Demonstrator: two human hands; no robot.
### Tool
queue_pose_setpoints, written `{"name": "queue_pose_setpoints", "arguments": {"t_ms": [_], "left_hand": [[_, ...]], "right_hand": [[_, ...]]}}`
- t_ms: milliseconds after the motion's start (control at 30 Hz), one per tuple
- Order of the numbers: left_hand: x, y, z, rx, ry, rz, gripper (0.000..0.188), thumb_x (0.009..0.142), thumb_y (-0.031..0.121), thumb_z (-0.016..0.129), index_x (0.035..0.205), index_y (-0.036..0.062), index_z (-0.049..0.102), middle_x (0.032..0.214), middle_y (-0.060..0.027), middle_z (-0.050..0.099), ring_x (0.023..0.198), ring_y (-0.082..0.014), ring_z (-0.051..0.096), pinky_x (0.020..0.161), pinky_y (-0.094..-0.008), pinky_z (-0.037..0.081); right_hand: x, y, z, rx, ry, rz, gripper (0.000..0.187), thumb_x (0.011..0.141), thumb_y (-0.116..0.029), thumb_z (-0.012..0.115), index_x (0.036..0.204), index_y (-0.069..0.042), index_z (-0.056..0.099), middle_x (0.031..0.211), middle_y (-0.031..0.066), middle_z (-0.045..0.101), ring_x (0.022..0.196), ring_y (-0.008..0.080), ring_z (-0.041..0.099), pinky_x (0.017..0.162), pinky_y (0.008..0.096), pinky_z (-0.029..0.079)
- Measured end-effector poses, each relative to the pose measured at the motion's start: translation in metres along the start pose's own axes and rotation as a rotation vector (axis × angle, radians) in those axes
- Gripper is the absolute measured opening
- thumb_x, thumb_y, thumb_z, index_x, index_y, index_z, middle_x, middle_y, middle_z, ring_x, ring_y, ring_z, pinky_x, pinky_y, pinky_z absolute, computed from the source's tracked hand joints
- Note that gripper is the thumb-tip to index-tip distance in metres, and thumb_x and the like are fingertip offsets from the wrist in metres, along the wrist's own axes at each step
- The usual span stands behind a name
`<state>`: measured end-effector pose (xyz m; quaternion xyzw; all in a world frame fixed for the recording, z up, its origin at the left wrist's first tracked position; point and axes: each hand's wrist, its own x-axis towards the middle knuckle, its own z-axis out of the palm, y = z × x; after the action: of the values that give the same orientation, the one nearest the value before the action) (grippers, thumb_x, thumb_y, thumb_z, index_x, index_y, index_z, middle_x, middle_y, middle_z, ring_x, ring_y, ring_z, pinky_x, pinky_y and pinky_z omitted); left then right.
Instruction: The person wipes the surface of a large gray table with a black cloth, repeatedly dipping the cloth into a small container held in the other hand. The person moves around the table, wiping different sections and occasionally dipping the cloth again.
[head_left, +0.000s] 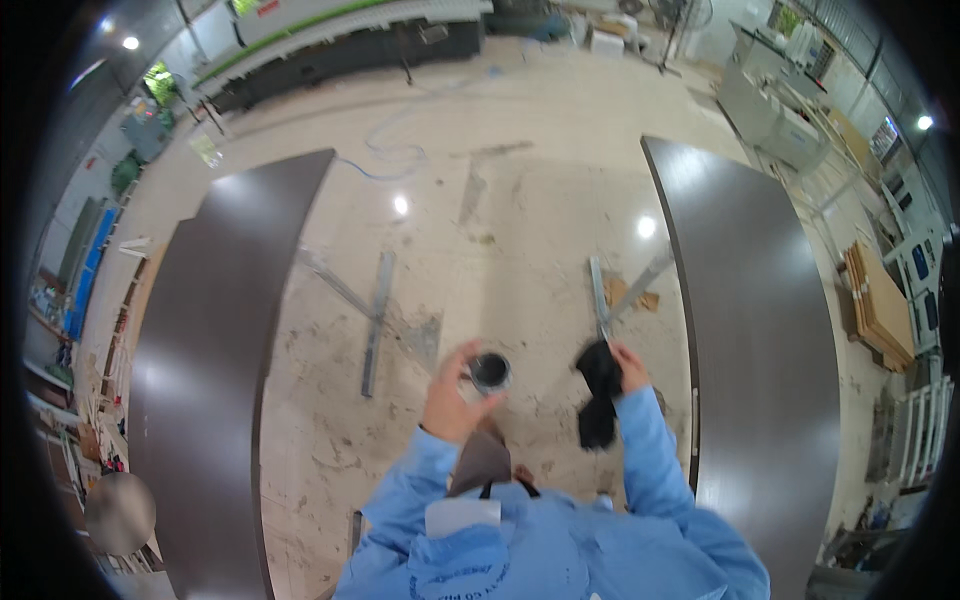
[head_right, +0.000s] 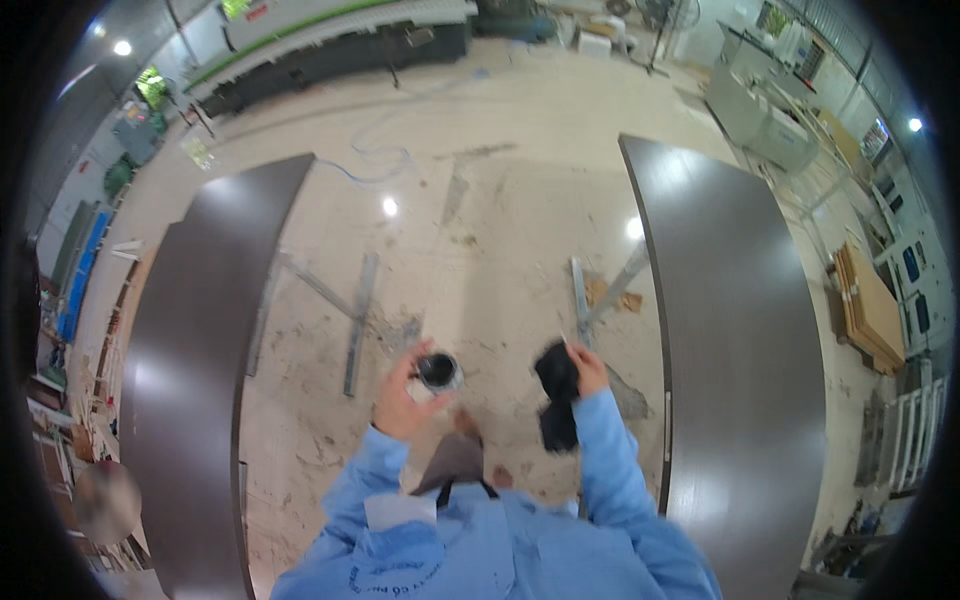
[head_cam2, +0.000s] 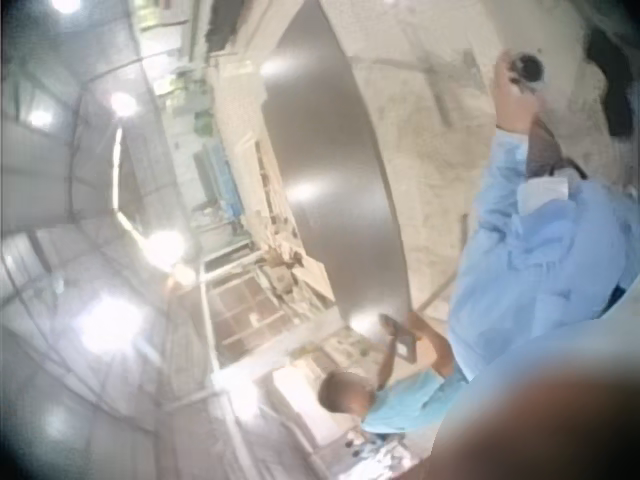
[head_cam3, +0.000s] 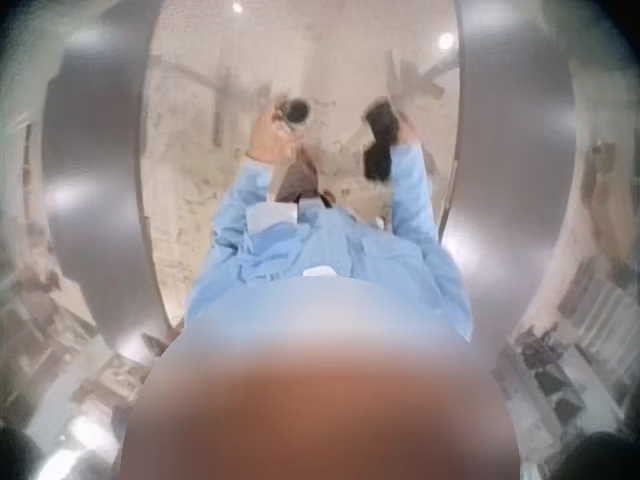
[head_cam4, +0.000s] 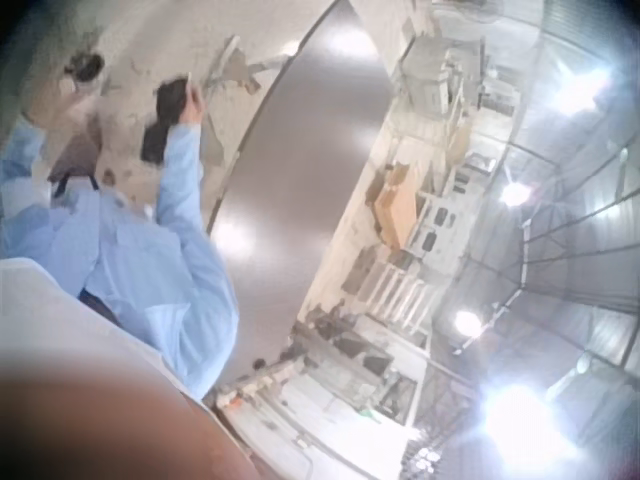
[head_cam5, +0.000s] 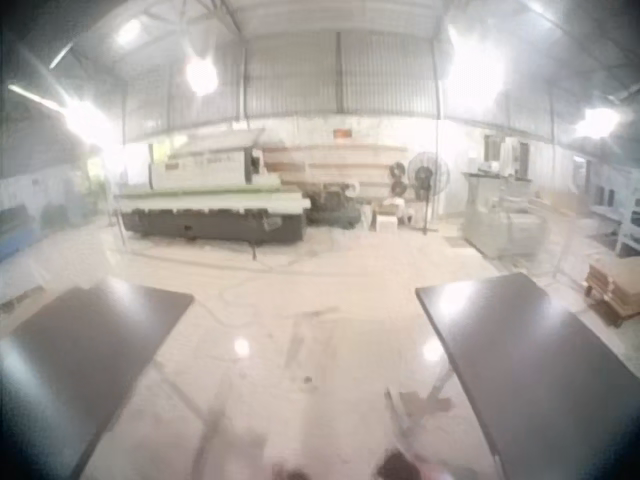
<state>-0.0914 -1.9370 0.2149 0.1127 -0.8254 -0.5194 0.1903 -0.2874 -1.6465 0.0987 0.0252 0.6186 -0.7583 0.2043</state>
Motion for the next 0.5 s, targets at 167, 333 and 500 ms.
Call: {"name": "queue_pose_setpoints", "arguments": {"t_ms": [167, 333, 500], "left_hand": [[0.164, -0.051, -0.005, -0.007, -0.040, 0.063, 0.076, 0.071, 0.016, 0.093, 0.137, 0.0038, 0.057, 0.149, -0.0152, 0.058, 0.115, -0.0243, 0.069, 0.088, -0.0353, 0.059], [0.333, -0.077, -0.008, -0.124, -0.214, 0.141, 0.068, 0.070, 0.017, 0.094, 0.127, 0.0022, 0.059, 0.157, -0.0187, 0.048, 0.114, -0.0264, 0.069, 0.085, -0.0360, 0.059], [0.481, -0.108, -0.012, -0.112, -0.269, 0.149, 0.073, 0.070, 0.020, 0.095, 0.129, -0.0022, 0.058, 0.132, -0.0204, 0.065, 0.103, -0.0288, 0.072, 0.087, -0.0372, 0.059]], "right_hand": [[0.169, -0.066, 0.112, -0.073, -0.274, -0.098, 0.016, 0.104, -0.014, 0.066, 0.109, 0.000, 0.072, 0.094, -0.0017, 0.070, 0.088, 0.0067, 0.062, 0.081, 0.0226, 0.049], [0.299, -0.147, 0.209, -0.253, -0.520, -0.122, 0.017, 0.104, -0.018, 0.068, 0.110, -0.002, 0.072, 0.095, -0.0003, 0.071, 0.090, 0.0068, 0.063, 0.081, 0.0234, 0.051], [0.429, -0.189, 0.298, -0.035, -0.544, -0.149, 0.017, 0.105, -0.018, 0.065, 0.111, -0.002, 0.070, 0.101, 0.0019, 0.071, 0.093, 0.0089, 0.065, 0.085, 0.0255, 0.052]]}}
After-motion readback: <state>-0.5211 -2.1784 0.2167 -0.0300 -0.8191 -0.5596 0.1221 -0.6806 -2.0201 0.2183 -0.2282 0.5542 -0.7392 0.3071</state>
